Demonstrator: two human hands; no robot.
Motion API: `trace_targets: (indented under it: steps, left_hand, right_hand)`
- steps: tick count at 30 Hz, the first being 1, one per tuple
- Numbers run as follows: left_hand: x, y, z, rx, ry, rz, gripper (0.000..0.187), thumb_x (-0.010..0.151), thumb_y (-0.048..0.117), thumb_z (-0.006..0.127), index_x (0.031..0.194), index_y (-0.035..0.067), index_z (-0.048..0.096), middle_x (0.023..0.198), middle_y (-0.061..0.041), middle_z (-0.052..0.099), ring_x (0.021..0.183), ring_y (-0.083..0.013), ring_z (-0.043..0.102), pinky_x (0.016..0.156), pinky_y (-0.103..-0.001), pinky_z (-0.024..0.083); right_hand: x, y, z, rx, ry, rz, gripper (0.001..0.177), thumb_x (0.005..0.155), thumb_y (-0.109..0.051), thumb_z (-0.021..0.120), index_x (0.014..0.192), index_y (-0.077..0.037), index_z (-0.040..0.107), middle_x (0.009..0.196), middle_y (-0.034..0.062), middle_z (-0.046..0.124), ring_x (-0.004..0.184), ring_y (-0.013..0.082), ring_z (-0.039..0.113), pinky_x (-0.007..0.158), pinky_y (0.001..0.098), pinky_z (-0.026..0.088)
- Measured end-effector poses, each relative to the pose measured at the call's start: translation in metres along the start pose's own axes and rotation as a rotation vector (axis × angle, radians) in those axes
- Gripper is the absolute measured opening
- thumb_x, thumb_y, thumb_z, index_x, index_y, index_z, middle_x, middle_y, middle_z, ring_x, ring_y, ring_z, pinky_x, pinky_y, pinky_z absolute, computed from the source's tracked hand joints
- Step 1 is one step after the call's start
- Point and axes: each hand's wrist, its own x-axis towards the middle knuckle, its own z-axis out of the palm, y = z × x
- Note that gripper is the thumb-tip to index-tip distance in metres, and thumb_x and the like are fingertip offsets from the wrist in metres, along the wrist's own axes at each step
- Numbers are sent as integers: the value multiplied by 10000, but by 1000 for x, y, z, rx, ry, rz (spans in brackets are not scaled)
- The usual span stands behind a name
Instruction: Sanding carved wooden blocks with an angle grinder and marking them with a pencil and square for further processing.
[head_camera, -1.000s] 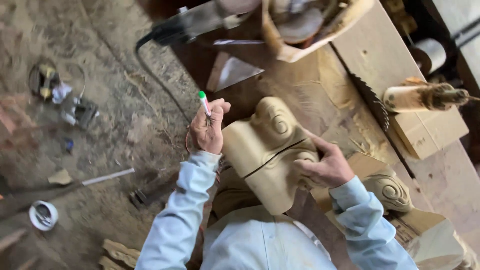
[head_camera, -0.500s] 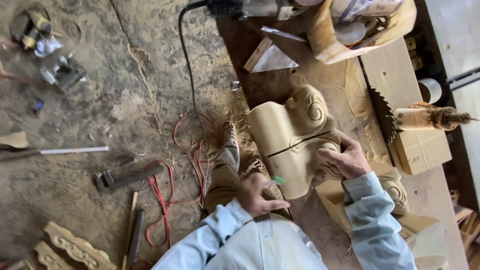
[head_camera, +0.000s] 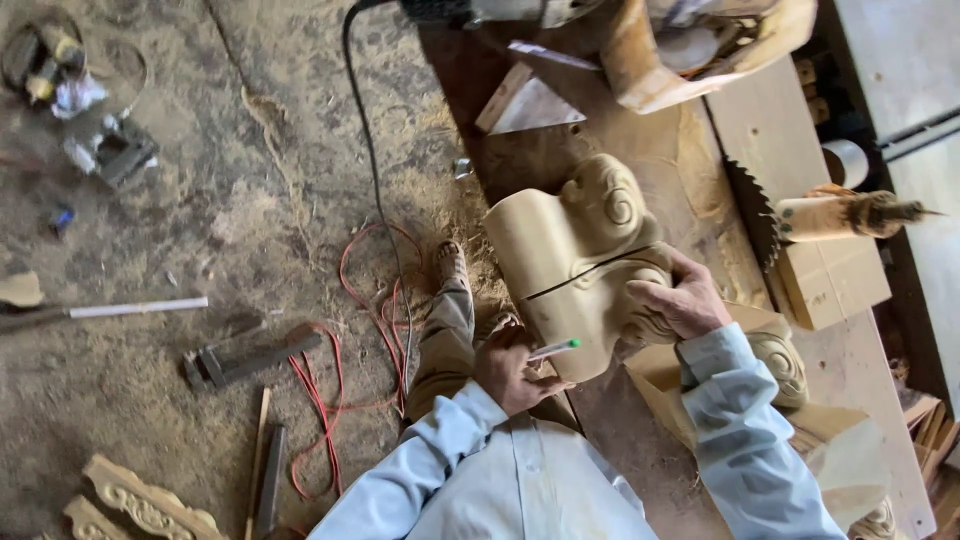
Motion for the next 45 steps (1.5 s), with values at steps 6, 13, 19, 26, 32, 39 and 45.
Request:
trace_targets:
  steps: [6,13,19,26,32,39,45]
  left_hand:
    - [58,54,-110,-177,-169,-230,403,1003,377,450,919,87,716,726,-97,643,646,-266,607,584,-396,472]
    - [122,-3,-153,-73,2,-342,272,1048,296,505,859,135,616,801,-12,525,741,-175,563,731,-290,453]
    - [271,-62,-141,316,-36,35,184,949,375,703,961,203,768,780,-51,622,752,-303,675,659,-378,543]
    - [414,-87,-47,668,-409,236,163,822,370,766,891,231,718,918,-11,506,904,-284,592,753,-430,481]
    - [458,-155,39,802,-449,374,210,919,315,620,766,229,737,735,-30,662,656,-294,708,589,-467,513]
    - [459,-161,52,840,-367,661,88,814,212,651,727,221,642,693,-35,568,481,-253,599,463,-443,402]
    - [457,-69,-61,774,-73,739,186,756,197,686,751,226,503,746,16,428,470,-187,452,474,-332,382]
  right_hand:
    - [22,60,-15,53,-66,94,741,684,-197,875,1380,-83,647,1191,60,734,1059,169,674,998,315,546]
    - [21,46,-11,155,-84,63,606,717,-162,880,1295,-72,723,1104,50,773,981,158,702,933,288,568]
    - [14,24,-5,214,11,98,565,635,-37,939,1179,-49,787,1059,171,794,958,270,693,866,474,598]
    - [13,21,-12,154,-78,117,766,641,-116,963,1362,-162,709,1228,130,789,1091,229,707,943,436,600]
    - [11,-2,-17,169,-86,137,892,630,-90,929,1457,-197,616,1381,135,705,1230,266,632,1056,488,528]
    - [11,1,-12,158,-61,160,957,578,-104,919,1471,-228,600,1314,103,744,1196,200,647,1034,421,543]
    - [15,-1,-15,157,-79,121,932,604,-143,922,1473,-201,593,1310,114,739,1172,194,649,1028,423,538]
